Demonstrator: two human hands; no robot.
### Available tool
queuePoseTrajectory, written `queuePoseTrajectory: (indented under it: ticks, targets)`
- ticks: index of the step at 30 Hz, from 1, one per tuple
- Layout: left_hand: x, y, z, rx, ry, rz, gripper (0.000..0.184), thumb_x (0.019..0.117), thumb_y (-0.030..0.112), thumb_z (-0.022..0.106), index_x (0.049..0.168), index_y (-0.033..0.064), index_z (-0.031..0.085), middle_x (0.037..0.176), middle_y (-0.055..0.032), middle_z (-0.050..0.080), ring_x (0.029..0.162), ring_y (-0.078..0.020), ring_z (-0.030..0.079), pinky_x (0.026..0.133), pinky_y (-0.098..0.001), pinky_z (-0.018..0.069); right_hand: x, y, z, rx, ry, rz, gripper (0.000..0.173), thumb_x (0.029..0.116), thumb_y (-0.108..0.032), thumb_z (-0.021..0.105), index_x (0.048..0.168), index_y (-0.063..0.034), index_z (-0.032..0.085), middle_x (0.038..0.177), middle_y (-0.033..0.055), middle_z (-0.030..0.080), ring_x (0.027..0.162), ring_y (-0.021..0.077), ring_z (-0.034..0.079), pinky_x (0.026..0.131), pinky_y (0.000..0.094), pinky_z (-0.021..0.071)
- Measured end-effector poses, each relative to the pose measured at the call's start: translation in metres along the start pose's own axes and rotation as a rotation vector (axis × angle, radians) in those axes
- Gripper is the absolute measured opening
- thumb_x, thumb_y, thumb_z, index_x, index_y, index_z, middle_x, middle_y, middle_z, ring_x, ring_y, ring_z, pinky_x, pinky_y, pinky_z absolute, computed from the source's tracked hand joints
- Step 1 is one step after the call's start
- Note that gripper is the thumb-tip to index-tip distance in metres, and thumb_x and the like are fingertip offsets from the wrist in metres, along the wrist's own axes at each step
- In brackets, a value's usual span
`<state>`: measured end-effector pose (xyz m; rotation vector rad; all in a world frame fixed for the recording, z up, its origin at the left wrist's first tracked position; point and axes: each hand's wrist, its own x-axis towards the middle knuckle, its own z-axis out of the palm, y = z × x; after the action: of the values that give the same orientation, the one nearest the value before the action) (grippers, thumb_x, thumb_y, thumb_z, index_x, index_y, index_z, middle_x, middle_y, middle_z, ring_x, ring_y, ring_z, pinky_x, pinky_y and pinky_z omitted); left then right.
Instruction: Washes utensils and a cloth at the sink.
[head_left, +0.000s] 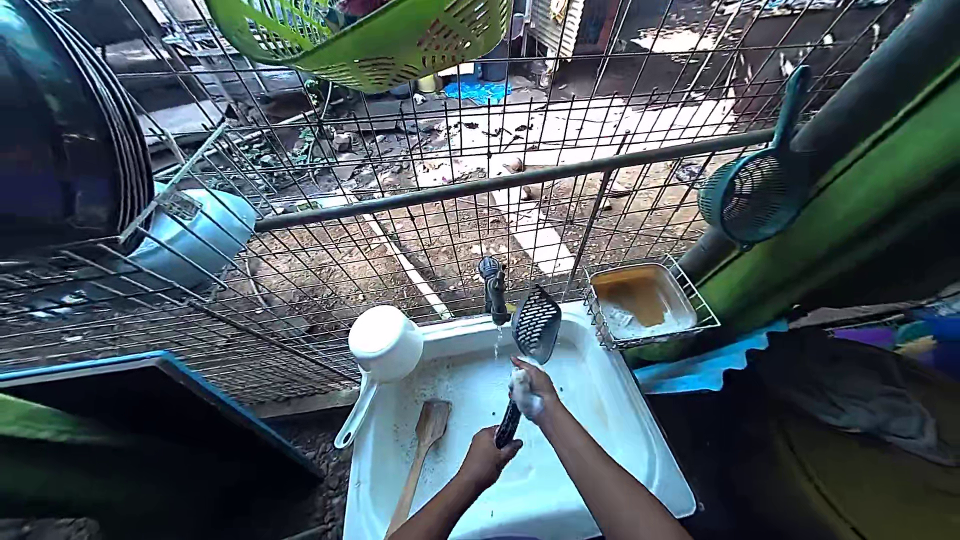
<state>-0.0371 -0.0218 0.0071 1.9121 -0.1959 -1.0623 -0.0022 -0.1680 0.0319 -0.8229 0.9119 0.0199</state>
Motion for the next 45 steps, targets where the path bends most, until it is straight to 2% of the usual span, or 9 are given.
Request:
queuePoseTrajectory:
  ticks: [4,10,15,21,27,30,34,39,45]
  targets:
    - [0.011,-0.015,-0.004,0.363,0.024,-0.003,0.040,0.1016,0.032,0.063,0.117,-0.0046,0.066,0.106,-0.0248,0.069,0.101,-0.0375,0.067,0.094,-0.0568,0.0497,-0.005,0.036,0.002,-0.287,0.252,-0.148,0.048,0.1003,-0.020,0.068,0.133,0.0118,0.052,0.116,0.0282,0.063,0.101,0.0330,0.063,0.092,0.0469,0.0519]
    - [-0.018,-0.016,-0.011,-0.108,-0.112,-0.145,0.022,0.1067,0.024,0.056,0.106,0.0028,0.057,0.066,0.0014,0.049,0.048,-0.0072,0.044,0.048,-0.0239,0.0403,-0.001,0.036,-0.032,-0.781,0.041,-0.464,0.043,0.1078,-0.025,0.054,0.114,0.0154,0.066,0.108,0.0303,0.069,0.106,0.0363,0.067,0.101,0.0479,0.0493]
    - [-0.035,-0.036,-0.041,-0.510,-0.134,-0.185,0.020,0.1097,0.019,0.047,0.091,0.0130,0.050,0.054,0.0080,0.041,0.040,-0.0004,0.032,0.040,-0.0156,0.0280,0.006,-0.003,-0.047,-0.908,0.090,-0.651,0.046,0.1039,-0.027,0.061,0.118,0.0163,0.064,0.111,0.0331,0.069,0.110,0.0424,0.068,0.104,0.0530,0.0484]
    - [-0.041,-0.022,-0.047,-0.306,-0.218,-0.125,0.016,0.1063,0.016,0.053,0.091,0.0114,0.053,0.055,0.0077,0.044,0.041,-0.0015,0.036,0.041,-0.0172,0.0316,0.058,-0.020,0.012,-1.002,0.017,-0.773,0.070,0.1021,-0.028,0.060,0.151,0.0158,0.034,0.159,0.0388,0.028,0.153,0.0484,0.023,0.128,0.0492,0.0177]
    - [-0.057,-0.039,-0.060,-0.284,-0.122,-0.124,0.010,0.1041,0.015,0.054,0.099,0.0069,0.056,0.057,0.0059,0.047,0.043,-0.0025,0.039,0.042,-0.0184,0.0343,0.052,-0.008,-0.009,-1.603,-0.605,-0.693,0.050,0.1096,-0.025,0.042,0.151,0.0025,0.046,0.161,0.0190,0.041,0.152,0.0319,0.035,0.127,0.0513,0.0206]
    - [-0.074,-0.044,-0.053,-0.382,-0.228,-0.104,0.010,0.1017,0.013,0.054,0.092,0.0112,0.055,0.055,0.0081,0.046,0.041,-0.0003,0.038,0.041,-0.0163,0.0326,0.075,-0.027,-0.041,-1.952,-0.447,-0.871,0.059,0.1062,-0.025,0.046,0.160,-0.0041,0.034,0.170,0.0164,0.021,0.159,0.0347,0.013,0.122,0.0706,0.0022]
    - [-0.065,-0.044,-0.041,-0.522,-0.368,-0.051,0.013,0.0969,0.014,0.053,0.085,0.0189,0.053,0.050,0.0119,0.041,0.039,0.0015,0.034,0.039,-0.0158,0.0290,0.062,-0.028,0.008,-1.755,-0.248,-0.698,0.068,0.1074,-0.028,0.040,0.159,0.0092,0.018,0.169,0.0299,0.007,0.159,0.0412,0.003,0.127,0.0564,0.0023]
    - [-0.058,-0.052,-0.064,-0.431,-0.231,-0.057,0.008,0.0965,0.013,0.056,0.089,0.0144,0.054,0.052,0.0100,0.043,0.040,0.0000,0.036,0.039,-0.0165,0.0309,0.044,-0.011,0.003,-1.429,-0.744,-0.578,0.048,0.1103,-0.021,0.041,0.149,0.0060,0.047,0.153,0.0253,0.049,0.145,0.0354,0.046,0.123,0.0505,0.0302]
    - [-0.061,-0.043,-0.053,-0.403,-0.359,-0.047,0.006,0.0955,0.014,0.057,0.090,0.0155,0.055,0.053,0.0107,0.044,0.040,0.0004,0.038,0.040,-0.0163,0.0321,0.084,-0.039,-0.035,-1.974,-0.320,-0.845,0.079,0.1025,-0.036,0.052,0.161,0.0054,0.018,0.171,0.0222,0.007,0.160,0.0382,0.003,0.122,0.0708,-0.0003]
